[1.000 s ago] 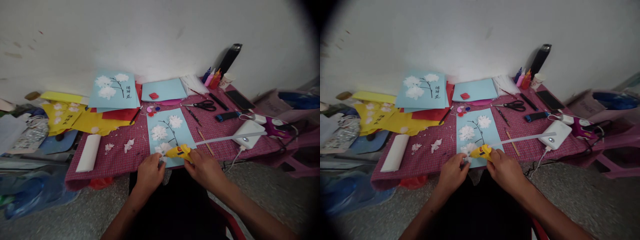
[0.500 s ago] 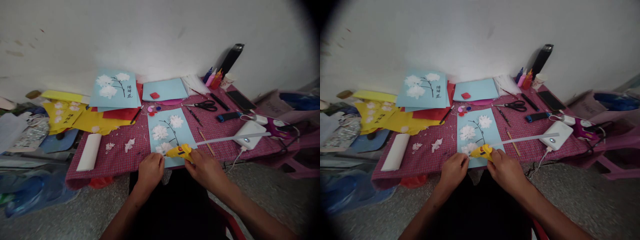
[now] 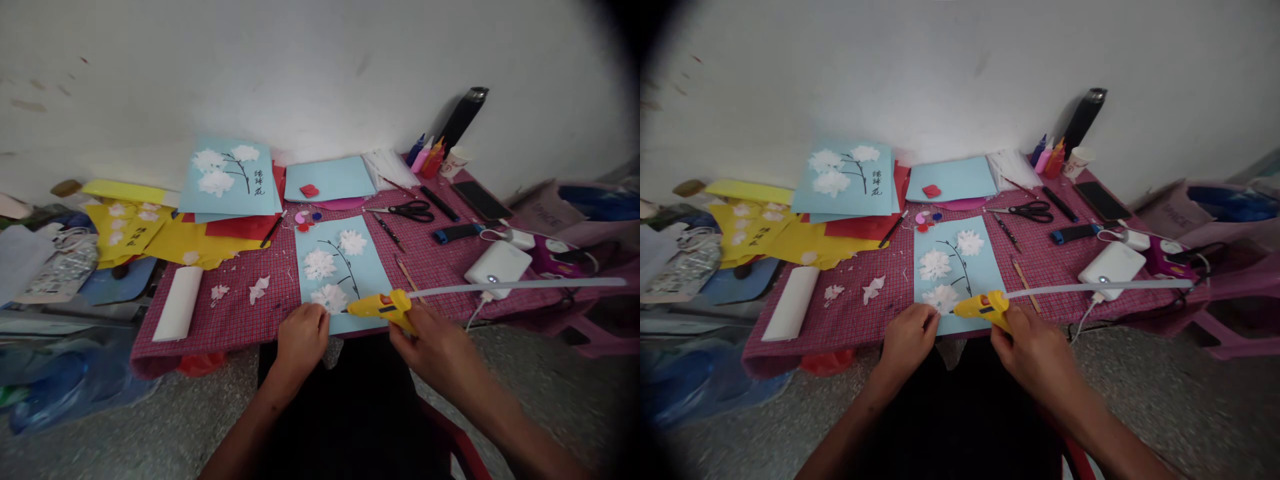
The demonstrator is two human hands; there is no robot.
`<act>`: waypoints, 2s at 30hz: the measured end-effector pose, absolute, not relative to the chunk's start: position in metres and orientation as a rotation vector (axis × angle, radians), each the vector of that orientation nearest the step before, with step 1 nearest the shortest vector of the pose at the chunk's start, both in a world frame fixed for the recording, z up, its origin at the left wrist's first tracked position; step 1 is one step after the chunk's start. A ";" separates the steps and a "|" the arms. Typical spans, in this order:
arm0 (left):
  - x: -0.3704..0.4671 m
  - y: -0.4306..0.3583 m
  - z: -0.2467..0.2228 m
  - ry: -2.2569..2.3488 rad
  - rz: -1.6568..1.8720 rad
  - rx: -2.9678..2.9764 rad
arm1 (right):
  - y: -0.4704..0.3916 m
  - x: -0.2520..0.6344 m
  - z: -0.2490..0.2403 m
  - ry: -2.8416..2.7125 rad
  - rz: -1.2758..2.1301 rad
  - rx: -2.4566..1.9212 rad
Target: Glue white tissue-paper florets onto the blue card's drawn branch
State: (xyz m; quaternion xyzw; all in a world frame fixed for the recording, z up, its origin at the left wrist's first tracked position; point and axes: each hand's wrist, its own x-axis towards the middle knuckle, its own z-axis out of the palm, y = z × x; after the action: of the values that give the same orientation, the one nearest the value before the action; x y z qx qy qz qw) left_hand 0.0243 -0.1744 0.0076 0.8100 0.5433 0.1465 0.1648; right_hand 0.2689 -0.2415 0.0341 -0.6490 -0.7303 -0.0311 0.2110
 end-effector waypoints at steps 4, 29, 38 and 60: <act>0.018 -0.179 0.007 1.482 0.493 2.299 | -0.247 0.278 0.031 -1.905 -0.090 -1.808; 0.001 -0.183 0.007 1.219 0.259 2.643 | -0.256 0.283 0.012 -1.507 0.282 -1.997; -0.017 -0.192 0.007 1.120 0.692 2.612 | -0.252 0.279 0.016 -1.497 0.318 -2.034; -0.094 -0.080 0.032 1.583 0.334 2.483 | -0.248 0.273 0.008 -1.451 0.323 -2.143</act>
State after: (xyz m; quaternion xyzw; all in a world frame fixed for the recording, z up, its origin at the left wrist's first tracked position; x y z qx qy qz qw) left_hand -0.0944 -0.0800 0.0319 0.8346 0.5319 0.1122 0.0889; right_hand 0.2733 -0.2479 0.0078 -0.7927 -0.5367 0.1195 0.2633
